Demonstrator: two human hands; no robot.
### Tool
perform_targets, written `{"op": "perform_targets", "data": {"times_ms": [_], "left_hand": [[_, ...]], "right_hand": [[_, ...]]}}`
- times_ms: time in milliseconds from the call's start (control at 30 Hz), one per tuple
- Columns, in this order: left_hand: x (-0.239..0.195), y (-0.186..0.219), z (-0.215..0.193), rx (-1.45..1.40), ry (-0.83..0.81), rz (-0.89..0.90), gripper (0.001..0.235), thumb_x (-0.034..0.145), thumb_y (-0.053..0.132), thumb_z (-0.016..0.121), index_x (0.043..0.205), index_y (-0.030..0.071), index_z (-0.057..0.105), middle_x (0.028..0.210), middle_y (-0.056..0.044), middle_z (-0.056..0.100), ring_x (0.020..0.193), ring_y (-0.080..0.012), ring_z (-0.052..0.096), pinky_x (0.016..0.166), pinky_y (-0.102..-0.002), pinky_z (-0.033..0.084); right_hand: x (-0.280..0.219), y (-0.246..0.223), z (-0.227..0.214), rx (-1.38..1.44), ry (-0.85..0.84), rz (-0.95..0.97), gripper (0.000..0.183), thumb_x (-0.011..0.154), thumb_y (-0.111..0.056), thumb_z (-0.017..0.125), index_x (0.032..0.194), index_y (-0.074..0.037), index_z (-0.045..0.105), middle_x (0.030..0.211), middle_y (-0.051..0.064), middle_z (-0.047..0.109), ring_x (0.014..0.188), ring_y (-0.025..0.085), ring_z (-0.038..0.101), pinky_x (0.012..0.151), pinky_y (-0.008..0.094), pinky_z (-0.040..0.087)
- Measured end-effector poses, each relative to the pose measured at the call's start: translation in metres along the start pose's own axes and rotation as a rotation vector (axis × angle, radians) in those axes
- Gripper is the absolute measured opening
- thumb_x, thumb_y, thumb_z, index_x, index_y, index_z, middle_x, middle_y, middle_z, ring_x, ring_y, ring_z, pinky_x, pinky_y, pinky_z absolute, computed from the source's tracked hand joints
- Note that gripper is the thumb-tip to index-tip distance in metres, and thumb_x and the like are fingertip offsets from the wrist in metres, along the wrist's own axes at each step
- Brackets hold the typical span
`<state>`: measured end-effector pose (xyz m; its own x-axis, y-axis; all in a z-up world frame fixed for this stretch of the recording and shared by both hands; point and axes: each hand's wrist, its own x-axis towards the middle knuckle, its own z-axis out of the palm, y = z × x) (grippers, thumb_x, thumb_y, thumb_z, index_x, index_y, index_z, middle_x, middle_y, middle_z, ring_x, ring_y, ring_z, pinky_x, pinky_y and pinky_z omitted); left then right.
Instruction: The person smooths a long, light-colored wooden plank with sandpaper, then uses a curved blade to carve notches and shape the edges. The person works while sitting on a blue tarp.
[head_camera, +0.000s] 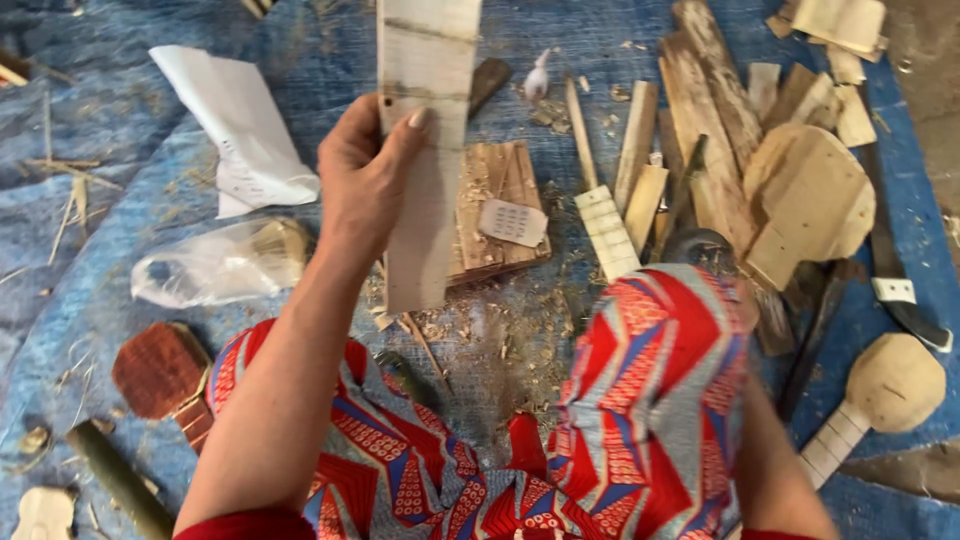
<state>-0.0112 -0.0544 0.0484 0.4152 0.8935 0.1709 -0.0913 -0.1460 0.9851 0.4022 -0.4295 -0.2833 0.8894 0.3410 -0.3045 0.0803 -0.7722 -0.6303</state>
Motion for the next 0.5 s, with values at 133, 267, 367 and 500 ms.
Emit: {"op": "perform_targets", "data": {"times_ms": [133,267,367,500], "left_hand": [[0.001,-0.015,0.001,-0.005,0.011,-0.025,0.023,0.098,0.035,0.072,0.104,0.014,0.068,0.099,0.006,0.071,0.089,-0.005,0.061,0.075,-0.024,0.052],[-0.001,-0.013,0.005,0.036,0.049,-0.002,0.016,0.102,0.026,0.075,0.103,0.012,0.069,0.077,-0.002,0.067,0.072,-0.0079,0.064,0.071,-0.026,0.059],[-0.006,-0.007,0.008,0.033,0.064,-0.025,0.016,0.102,0.025,0.076,0.101,0.012,0.067,0.077,0.0,0.065,0.071,-0.0064,0.064,0.069,-0.024,0.058],[-0.003,-0.019,-0.006,0.071,0.055,-0.027,0.018,0.104,0.027,0.076,0.106,0.012,0.068,0.079,-0.004,0.068,0.072,-0.0076,0.068,0.07,-0.025,0.06]], "right_hand": [[-0.023,0.022,0.027,-0.13,-0.069,0.372,0.054,0.111,-0.052,0.036,0.123,-0.009,0.067,0.121,0.027,0.063,0.111,0.046,0.059,0.088,0.059,0.041],[-0.021,0.092,0.052,-0.35,-0.112,0.122,0.033,0.102,-0.027,0.059,0.135,-0.026,0.065,0.128,0.027,0.068,0.118,0.048,0.064,0.097,0.057,0.053],[-0.013,0.121,0.048,-0.333,0.074,-0.042,0.028,0.102,-0.021,0.065,0.13,-0.014,0.068,0.12,0.019,0.07,0.113,0.041,0.067,0.088,0.057,0.058],[-0.002,0.133,0.029,-0.414,0.299,-0.245,0.018,0.105,-0.03,0.067,0.122,-0.024,0.071,0.108,0.005,0.075,0.104,0.029,0.072,0.087,0.045,0.06]]}}
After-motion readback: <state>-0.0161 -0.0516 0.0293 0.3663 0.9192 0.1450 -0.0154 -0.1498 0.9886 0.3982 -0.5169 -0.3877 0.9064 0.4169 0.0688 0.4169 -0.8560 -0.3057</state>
